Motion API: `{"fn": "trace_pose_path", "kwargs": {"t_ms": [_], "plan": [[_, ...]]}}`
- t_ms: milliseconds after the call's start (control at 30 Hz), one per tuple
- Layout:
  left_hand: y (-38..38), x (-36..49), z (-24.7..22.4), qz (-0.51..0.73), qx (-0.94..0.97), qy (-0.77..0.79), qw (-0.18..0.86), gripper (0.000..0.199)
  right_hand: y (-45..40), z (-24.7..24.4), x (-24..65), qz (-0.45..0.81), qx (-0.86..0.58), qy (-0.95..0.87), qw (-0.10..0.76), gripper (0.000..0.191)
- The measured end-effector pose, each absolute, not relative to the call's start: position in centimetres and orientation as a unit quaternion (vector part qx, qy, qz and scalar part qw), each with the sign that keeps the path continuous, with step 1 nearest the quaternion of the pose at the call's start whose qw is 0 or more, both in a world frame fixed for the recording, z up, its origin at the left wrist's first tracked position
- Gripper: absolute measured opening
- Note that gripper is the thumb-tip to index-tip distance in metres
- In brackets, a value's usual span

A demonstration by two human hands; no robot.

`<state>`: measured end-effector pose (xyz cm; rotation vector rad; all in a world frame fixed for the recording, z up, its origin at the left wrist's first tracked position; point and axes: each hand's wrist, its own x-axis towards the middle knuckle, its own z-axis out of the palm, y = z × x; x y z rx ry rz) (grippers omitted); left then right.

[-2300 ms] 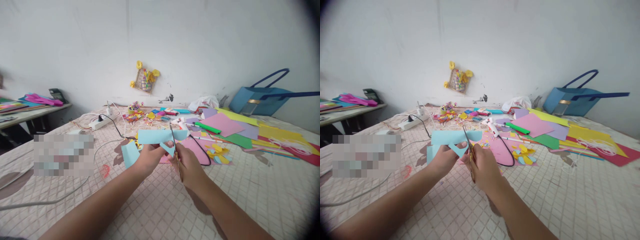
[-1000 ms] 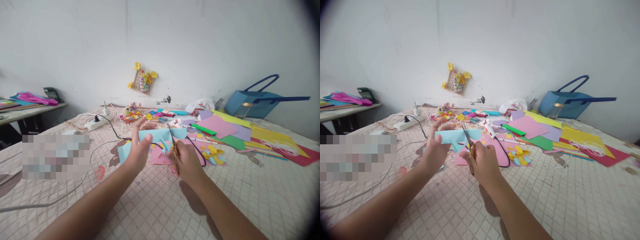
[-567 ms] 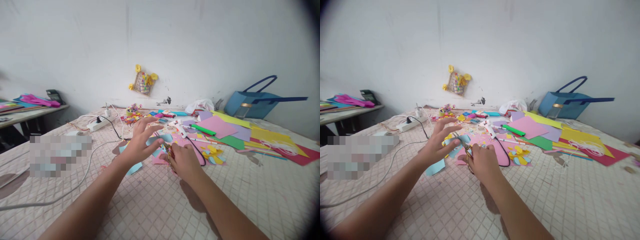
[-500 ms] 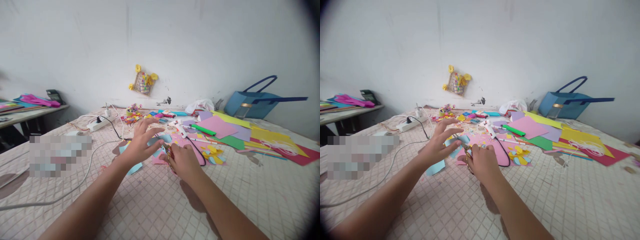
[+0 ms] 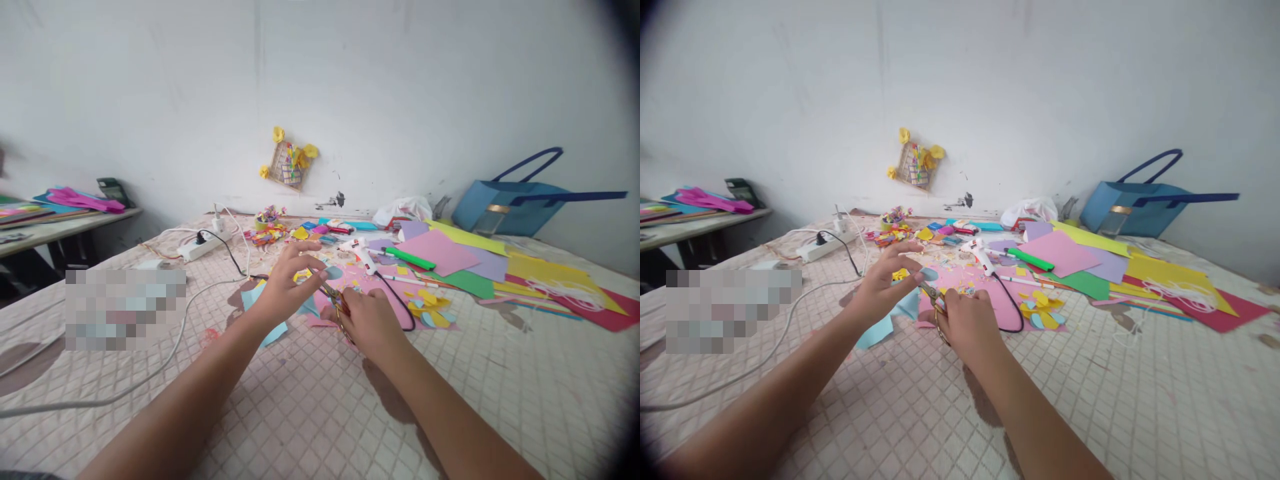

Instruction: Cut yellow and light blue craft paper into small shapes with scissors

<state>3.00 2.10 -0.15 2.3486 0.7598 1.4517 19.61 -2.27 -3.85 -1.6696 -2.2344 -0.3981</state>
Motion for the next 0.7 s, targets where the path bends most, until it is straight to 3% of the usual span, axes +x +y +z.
{"fn": "trace_pose_path", "kwargs": {"t_ms": [267,333,400,533,700], "plan": [[3.7,1.7,0.2,0.640,0.646,0.297,0.291,0.013,-2.2,-3.6,20.1,-0.146,-0.606,-0.760,0.183,0.040],[4.1,1.4,0.4,0.677,0.595,0.309,0.305,0.014,-2.0,-3.6,20.4,-0.104,-0.624,-0.739,0.232,0.039],[4.3,1.2,0.6,0.682,0.580,0.316,0.315,0.015,-1.8,-3.8,20.8,-0.012,-0.629,-0.701,0.335,0.040],[3.9,1.8,0.1,0.550,0.669,0.319,0.386,0.015,-1.5,-4.0,21.2,0.204,-0.549,-0.626,0.516,0.038],[3.2,3.2,-1.4,0.368,0.762,0.293,0.445,0.020,-1.9,-3.6,20.2,0.277,-0.495,-0.604,0.560,0.027]]}}
